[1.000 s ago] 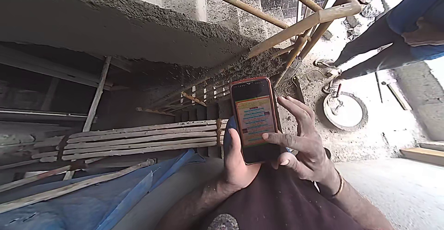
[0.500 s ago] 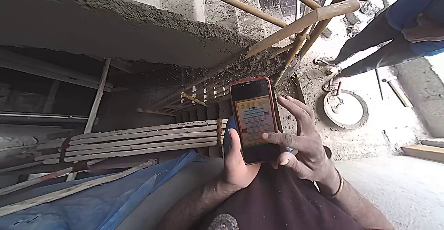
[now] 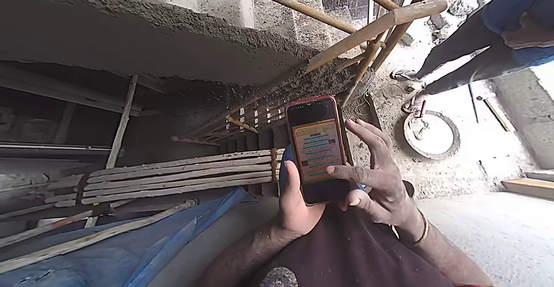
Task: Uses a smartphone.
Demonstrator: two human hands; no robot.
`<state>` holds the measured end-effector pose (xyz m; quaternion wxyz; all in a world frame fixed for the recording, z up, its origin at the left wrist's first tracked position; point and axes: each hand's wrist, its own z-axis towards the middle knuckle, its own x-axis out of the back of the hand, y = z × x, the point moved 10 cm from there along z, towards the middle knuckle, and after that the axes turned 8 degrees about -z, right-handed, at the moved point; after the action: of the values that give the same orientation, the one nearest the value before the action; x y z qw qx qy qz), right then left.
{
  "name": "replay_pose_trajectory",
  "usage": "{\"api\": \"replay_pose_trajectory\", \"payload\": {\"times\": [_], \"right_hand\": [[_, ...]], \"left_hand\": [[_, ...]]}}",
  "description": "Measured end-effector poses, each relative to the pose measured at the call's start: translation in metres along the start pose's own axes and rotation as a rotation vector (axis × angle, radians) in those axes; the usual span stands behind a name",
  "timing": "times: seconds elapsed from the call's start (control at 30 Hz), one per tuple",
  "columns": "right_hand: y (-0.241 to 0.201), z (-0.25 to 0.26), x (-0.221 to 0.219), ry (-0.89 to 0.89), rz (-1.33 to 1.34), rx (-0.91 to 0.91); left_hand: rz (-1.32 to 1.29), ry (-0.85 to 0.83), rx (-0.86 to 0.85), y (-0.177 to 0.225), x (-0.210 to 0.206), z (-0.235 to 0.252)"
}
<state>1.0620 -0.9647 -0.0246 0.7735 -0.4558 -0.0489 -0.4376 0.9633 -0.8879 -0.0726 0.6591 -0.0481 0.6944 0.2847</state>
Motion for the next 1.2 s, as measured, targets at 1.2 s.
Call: {"api": "replay_pose_trajectory", "payload": {"times": [1.2], "right_hand": [[-0.0004, 0.0011, 0.0031, -0.005, -0.007, -0.002]], "left_hand": [[0.007, 0.027, -0.031, 0.0012, 0.0010, 0.0019]]}}
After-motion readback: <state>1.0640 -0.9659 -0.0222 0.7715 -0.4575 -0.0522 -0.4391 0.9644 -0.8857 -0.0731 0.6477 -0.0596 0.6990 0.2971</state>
